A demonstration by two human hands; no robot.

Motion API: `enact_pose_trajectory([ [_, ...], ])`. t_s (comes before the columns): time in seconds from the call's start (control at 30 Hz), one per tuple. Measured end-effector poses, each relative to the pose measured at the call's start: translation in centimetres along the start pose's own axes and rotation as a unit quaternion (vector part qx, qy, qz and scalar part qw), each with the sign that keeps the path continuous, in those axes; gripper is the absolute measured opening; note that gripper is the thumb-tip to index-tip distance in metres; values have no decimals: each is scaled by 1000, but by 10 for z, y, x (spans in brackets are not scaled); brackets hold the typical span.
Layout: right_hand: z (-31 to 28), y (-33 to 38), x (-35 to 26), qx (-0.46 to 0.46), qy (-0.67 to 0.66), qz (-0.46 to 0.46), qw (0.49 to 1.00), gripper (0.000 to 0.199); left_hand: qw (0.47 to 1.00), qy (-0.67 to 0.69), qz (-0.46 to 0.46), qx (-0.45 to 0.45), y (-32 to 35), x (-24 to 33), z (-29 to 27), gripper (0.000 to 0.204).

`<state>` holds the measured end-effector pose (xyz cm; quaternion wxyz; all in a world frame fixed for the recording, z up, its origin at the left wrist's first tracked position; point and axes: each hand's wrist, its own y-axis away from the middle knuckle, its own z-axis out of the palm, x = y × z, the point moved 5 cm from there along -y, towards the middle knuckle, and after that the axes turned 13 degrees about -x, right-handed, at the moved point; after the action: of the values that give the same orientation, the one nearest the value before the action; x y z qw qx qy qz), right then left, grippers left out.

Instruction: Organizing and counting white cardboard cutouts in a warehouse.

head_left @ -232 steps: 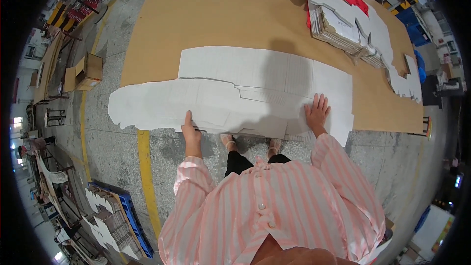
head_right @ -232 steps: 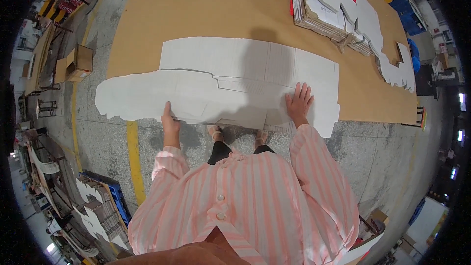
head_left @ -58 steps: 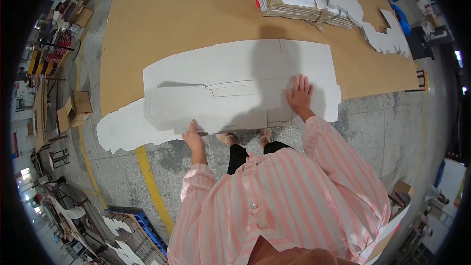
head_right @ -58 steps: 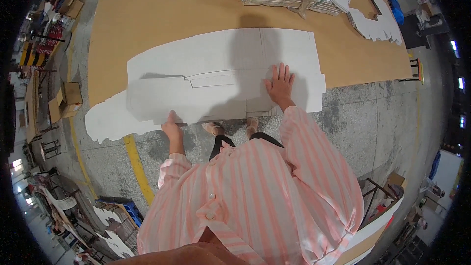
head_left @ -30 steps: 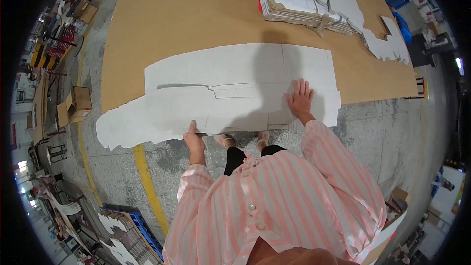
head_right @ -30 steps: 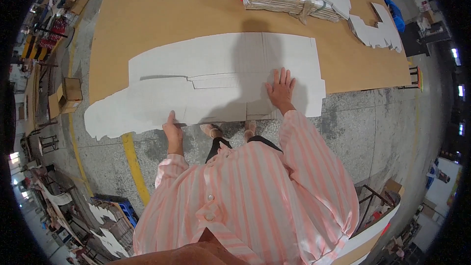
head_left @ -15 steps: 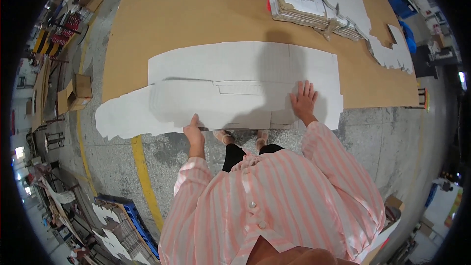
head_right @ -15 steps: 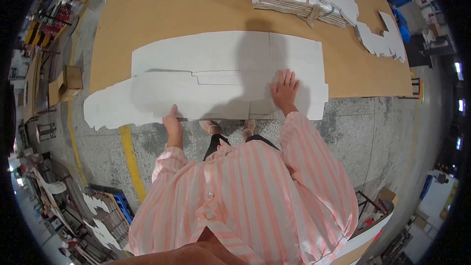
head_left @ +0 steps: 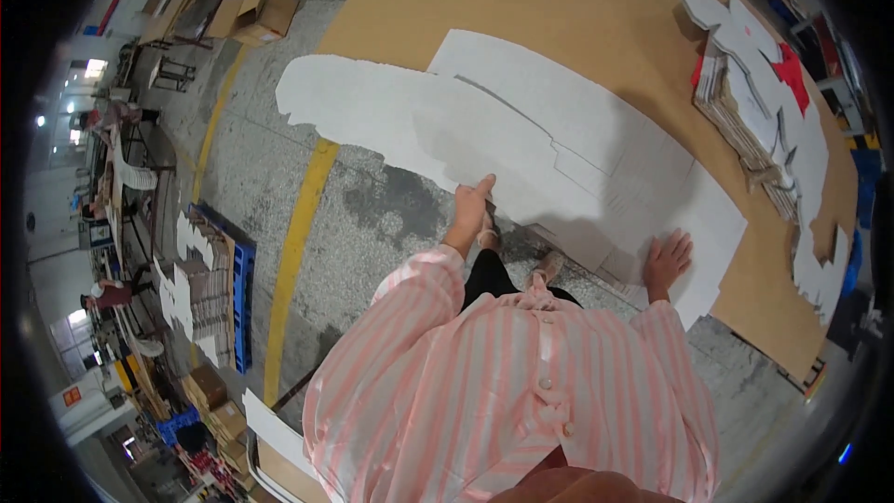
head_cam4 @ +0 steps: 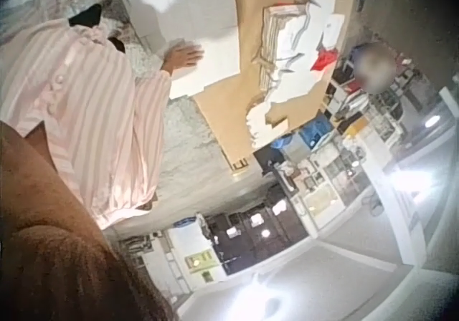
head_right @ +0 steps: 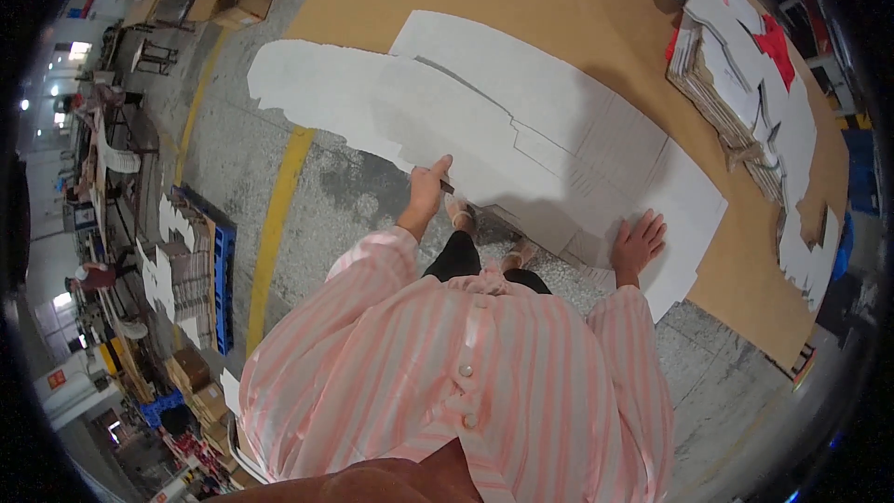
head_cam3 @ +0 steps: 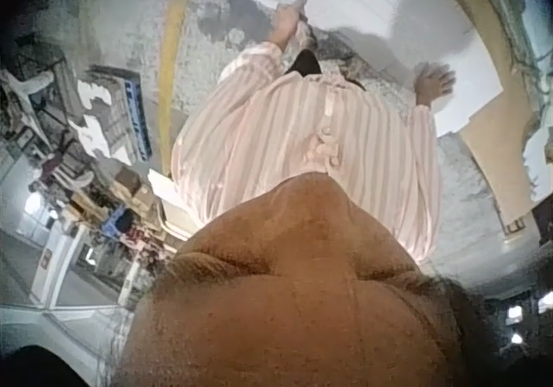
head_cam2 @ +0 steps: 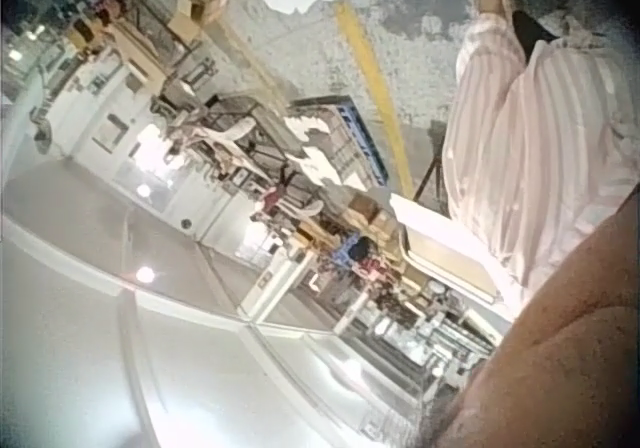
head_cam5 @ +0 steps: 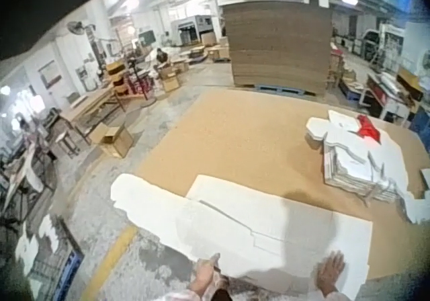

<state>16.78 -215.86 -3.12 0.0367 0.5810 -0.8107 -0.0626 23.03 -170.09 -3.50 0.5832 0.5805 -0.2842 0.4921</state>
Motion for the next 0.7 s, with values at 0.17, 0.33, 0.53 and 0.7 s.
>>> enact_pose_trajectory([
  [0.17, -4, 0, -3, -10, 2, 13, 1000, 64, 968, -135, -193, -86, 7, 9, -34, 32],
  [0.33, -4, 1, 2, 1, 11, 17, 1000, 63, 935, -354, 0, -13, -23, 68, -31, 23],
  [0.53, -3, 2, -4, -4, -6, 12, 1000, 63, 807, -559, 175, 70, -49, 96, -10, 18],
  [0.7, -8, 4, -2, -7, -13, 20, 1000, 63, 864, -466, 191, 26, -50, 102, -2, 14],
])
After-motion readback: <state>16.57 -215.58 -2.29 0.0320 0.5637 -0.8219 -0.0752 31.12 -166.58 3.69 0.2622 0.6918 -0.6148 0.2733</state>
